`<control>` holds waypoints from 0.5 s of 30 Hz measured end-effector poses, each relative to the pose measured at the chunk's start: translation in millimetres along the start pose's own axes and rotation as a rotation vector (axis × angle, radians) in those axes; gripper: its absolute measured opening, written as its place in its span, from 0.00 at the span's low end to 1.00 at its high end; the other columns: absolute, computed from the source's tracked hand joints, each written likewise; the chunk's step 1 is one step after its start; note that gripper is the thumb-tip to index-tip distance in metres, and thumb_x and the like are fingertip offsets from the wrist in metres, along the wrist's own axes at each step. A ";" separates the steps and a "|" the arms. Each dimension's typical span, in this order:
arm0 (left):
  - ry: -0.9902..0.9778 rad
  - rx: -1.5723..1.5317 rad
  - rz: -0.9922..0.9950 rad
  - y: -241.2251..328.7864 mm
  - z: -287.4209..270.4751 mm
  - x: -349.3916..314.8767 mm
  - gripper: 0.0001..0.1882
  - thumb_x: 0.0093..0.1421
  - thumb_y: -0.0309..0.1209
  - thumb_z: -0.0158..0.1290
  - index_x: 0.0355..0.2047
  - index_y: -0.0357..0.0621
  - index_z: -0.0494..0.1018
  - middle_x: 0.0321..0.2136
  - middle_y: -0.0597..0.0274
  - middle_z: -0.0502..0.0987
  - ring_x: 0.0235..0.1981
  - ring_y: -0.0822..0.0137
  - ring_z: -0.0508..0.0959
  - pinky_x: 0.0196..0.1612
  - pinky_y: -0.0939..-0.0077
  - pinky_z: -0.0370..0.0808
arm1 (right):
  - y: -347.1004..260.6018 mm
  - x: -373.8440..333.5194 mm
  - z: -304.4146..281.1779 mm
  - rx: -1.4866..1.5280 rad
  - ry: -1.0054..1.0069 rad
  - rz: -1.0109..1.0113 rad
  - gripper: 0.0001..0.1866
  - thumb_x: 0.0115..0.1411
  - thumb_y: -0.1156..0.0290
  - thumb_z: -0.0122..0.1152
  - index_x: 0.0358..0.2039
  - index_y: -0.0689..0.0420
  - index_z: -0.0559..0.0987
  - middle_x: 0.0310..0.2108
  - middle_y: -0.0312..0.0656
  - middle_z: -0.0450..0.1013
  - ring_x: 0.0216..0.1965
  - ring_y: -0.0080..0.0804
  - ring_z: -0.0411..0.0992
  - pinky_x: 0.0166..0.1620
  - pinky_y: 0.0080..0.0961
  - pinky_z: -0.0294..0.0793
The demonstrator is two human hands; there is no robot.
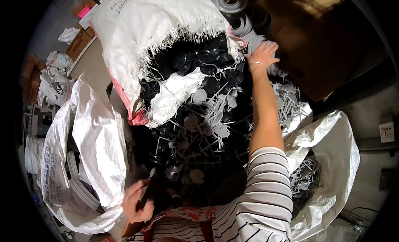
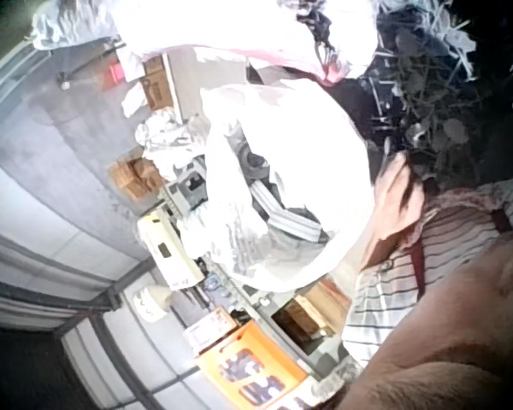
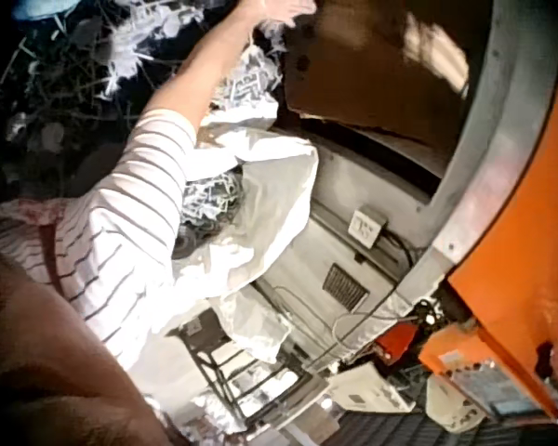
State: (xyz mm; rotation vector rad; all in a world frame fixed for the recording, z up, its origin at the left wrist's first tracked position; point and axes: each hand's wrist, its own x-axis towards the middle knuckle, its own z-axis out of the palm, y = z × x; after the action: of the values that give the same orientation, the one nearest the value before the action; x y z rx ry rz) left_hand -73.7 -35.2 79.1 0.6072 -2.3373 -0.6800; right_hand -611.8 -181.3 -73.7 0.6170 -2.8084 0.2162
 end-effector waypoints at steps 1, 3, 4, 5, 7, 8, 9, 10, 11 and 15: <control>-0.053 0.011 -0.036 -3.0 4.5 5.0 0.24 0.49 0.21 0.55 0.48 0.34 0.66 0.44 0.42 0.73 0.41 0.49 0.77 0.45 0.61 0.75 | 6.2 1.5 2.0 -0.032 0.057 -0.035 0.50 0.41 0.44 0.69 0.60 0.51 0.57 0.64 0.52 0.48 0.66 0.47 0.43 0.51 0.63 0.60; -0.168 0.029 -0.101 -7.1 14.5 16.2 0.25 0.45 0.20 0.56 0.47 0.33 0.67 0.42 0.42 0.75 0.40 0.49 0.78 0.45 0.63 0.74 | 18.3 3.7 4.0 0.092 0.075 -0.034 0.44 0.39 0.51 0.70 0.55 0.52 0.63 0.60 0.49 0.53 0.62 0.47 0.49 0.49 0.55 0.64; -0.154 0.009 -0.103 -8.3 20.3 17.7 0.27 0.44 0.20 0.56 0.48 0.33 0.67 0.42 0.42 0.75 0.41 0.50 0.78 0.45 0.64 0.74 | 26.9 3.8 -0.3 0.125 0.066 -0.030 0.41 0.38 0.53 0.70 0.53 0.52 0.65 0.59 0.48 0.55 0.61 0.47 0.51 0.48 0.52 0.65; -0.119 -0.011 -0.092 -11.4 27.6 17.4 0.28 0.43 0.20 0.57 0.48 0.33 0.67 0.42 0.43 0.75 0.41 0.51 0.78 0.45 0.65 0.74 | 33.5 3.8 -9.1 0.139 0.107 -0.090 0.38 0.38 0.54 0.70 0.50 0.53 0.68 0.57 0.45 0.57 0.59 0.46 0.52 0.48 0.50 0.65; -0.152 -0.022 -0.128 -4.8 30.7 23.3 0.30 0.43 0.19 0.57 0.51 0.34 0.67 0.42 0.43 0.75 0.43 0.52 0.78 0.45 0.67 0.75 | 56.3 -10.4 -26.8 0.228 0.123 -0.177 0.37 0.37 0.55 0.70 0.49 0.54 0.70 0.57 0.43 0.58 0.59 0.46 0.53 0.51 0.50 0.62; -0.134 -0.056 -0.123 -2.7 32.0 25.7 0.29 0.45 0.18 0.57 0.51 0.34 0.67 0.42 0.45 0.75 0.43 0.53 0.78 0.46 0.68 0.74 | 64.3 -23.2 -44.6 0.269 0.140 -0.233 0.36 0.37 0.55 0.69 0.48 0.55 0.71 0.57 0.43 0.59 0.59 0.47 0.53 0.52 0.50 0.61; -0.120 -0.087 -0.129 -2.5 36.6 25.5 0.28 0.46 0.18 0.56 0.51 0.34 0.67 0.42 0.46 0.76 0.44 0.54 0.78 0.46 0.68 0.74 | 70.4 -38.2 -65.5 0.288 0.132 -0.265 0.35 0.37 0.57 0.67 0.49 0.55 0.72 0.56 0.42 0.60 0.59 0.46 0.53 0.54 0.46 0.60; -0.107 -0.119 -0.135 -3.4 42.0 24.9 0.28 0.47 0.17 0.55 0.52 0.34 0.67 0.42 0.47 0.76 0.44 0.55 0.78 0.47 0.68 0.74 | 78.5 -53.3 -89.5 0.360 0.125 -0.312 0.35 0.37 0.57 0.66 0.48 0.56 0.73 0.56 0.42 0.60 0.59 0.45 0.54 0.54 0.43 0.60; -0.093 -0.293 -0.259 -2.7 46.6 21.1 0.27 0.49 0.17 0.54 0.52 0.34 0.67 0.43 0.49 0.76 0.45 0.57 0.77 0.47 0.69 0.73 | 88.6 -70.5 -118.8 0.434 0.119 -0.356 0.35 0.36 0.57 0.66 0.48 0.57 0.73 0.56 0.42 0.61 0.58 0.44 0.54 0.55 0.41 0.60; 0.074 -0.913 -0.633 -22.9 71.6 -0.9 0.23 0.52 0.16 0.52 0.51 0.33 0.67 0.46 0.58 0.73 0.44 0.67 0.75 0.48 0.75 0.71 | 109.5 -150.9 -211.3 0.831 -0.107 -0.603 0.35 0.33 0.60 0.67 0.45 0.63 0.75 0.51 0.47 0.65 0.53 0.43 0.60 0.56 0.32 0.61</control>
State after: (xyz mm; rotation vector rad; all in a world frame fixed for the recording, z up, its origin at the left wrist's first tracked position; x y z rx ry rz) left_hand -115.3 -29.7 16.7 0.8834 -1.4742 -1.8099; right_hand -480.6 17.9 76.2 1.6272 -2.3759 1.2577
